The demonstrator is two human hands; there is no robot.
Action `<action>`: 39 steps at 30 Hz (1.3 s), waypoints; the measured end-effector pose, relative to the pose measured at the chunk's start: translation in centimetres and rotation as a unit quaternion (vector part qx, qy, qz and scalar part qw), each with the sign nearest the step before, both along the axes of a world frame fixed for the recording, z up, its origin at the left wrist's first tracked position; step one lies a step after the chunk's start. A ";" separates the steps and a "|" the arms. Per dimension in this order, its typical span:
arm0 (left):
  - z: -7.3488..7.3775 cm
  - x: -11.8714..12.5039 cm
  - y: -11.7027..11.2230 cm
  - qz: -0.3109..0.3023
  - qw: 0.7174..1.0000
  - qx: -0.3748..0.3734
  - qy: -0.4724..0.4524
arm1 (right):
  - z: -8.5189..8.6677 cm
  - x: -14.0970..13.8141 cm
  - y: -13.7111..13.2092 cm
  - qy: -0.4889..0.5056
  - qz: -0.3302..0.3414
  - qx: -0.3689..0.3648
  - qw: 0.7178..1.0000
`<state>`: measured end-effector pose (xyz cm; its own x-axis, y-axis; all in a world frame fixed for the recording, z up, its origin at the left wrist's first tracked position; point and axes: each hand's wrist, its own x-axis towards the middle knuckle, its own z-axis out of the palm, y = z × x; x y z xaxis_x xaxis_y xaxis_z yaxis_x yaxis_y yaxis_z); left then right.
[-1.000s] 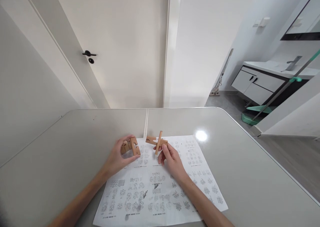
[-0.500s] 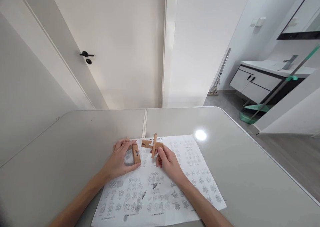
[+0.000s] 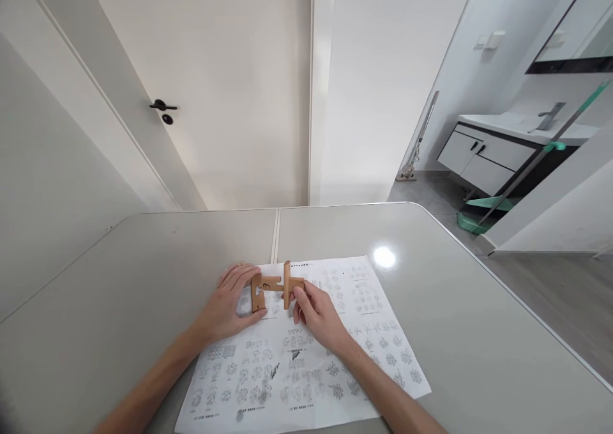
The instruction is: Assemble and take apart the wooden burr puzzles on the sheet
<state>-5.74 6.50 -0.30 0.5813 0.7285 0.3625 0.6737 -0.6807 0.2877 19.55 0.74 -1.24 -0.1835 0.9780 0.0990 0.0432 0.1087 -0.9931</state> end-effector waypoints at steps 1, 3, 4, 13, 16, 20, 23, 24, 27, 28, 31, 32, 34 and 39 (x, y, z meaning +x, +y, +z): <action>-0.1 0.0 0.1 -0.003 1.000 0.000 0.002 | 0.0 0.0 0.0 -0.004 0.000 0.001 1.000; -0.2 -0.1 0.2 -0.002 1.000 -0.003 0.007 | -0.1 0.0 -0.1 -0.010 -0.001 0.002 1.000; -0.2 -0.2 0.2 0.000 1.000 -0.004 0.011 | -0.1 0.0 -0.1 -0.012 -0.001 0.003 1.000; -0.2 -0.6 0.1 0.004 0.999 -0.015 0.029 | -0.1 0.0 0.0 -0.023 -0.002 0.006 1.000; -0.2 -0.7 0.2 0.014 0.999 -0.014 0.031 | -0.4 0.0 0.0 -0.026 -0.005 0.005 1.000; 0.0 -0.5 0.3 0.001 0.999 -0.003 0.038 | -0.6 0.0 0.0 -0.035 -0.004 0.008 0.999; 0.1 -0.4 0.5 -0.011 0.999 0.009 0.035 | -0.5 0.0 0.1 -0.038 -0.005 0.011 0.999; 0.1 -0.4 0.6 -0.011 0.999 0.011 0.033 | -0.5 0.0 0.1 -0.038 -0.004 0.012 0.999; 0.0 -0.6 0.7 -0.009 1.000 0.011 0.023 | -0.3 0.0 0.1 -0.038 -0.002 0.010 0.999; 0.0 -0.6 0.7 -0.008 1.000 0.009 0.019 | -0.3 0.0 0.0 -0.039 -0.002 0.009 0.999; 0.1 -1.0 0.9 -0.008 1.000 0.003 0.013 | -0.2 0.0 0.0 -0.041 -0.002 0.008 0.999; 0.1 -1.1 0.9 -0.010 1.000 0.001 0.016 | -0.2 -0.1 0.0 -0.039 -0.001 0.007 0.999; 0.4 -1.4 1.1 -0.017 1.000 -0.003 0.022 | -0.2 -0.1 0.0 -0.035 0.001 0.004 0.999; 1.4 -2.0 1.1 -0.040 0.999 -0.015 0.029 | -0.1 -0.1 -0.1 -0.032 0.005 0.005 0.999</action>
<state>-7.72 7.62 1.09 0.6574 0.6894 0.3042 0.6342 -0.7242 0.2706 19.46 0.65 -1.31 -0.1993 0.9752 0.0967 0.1061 0.1196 -0.9871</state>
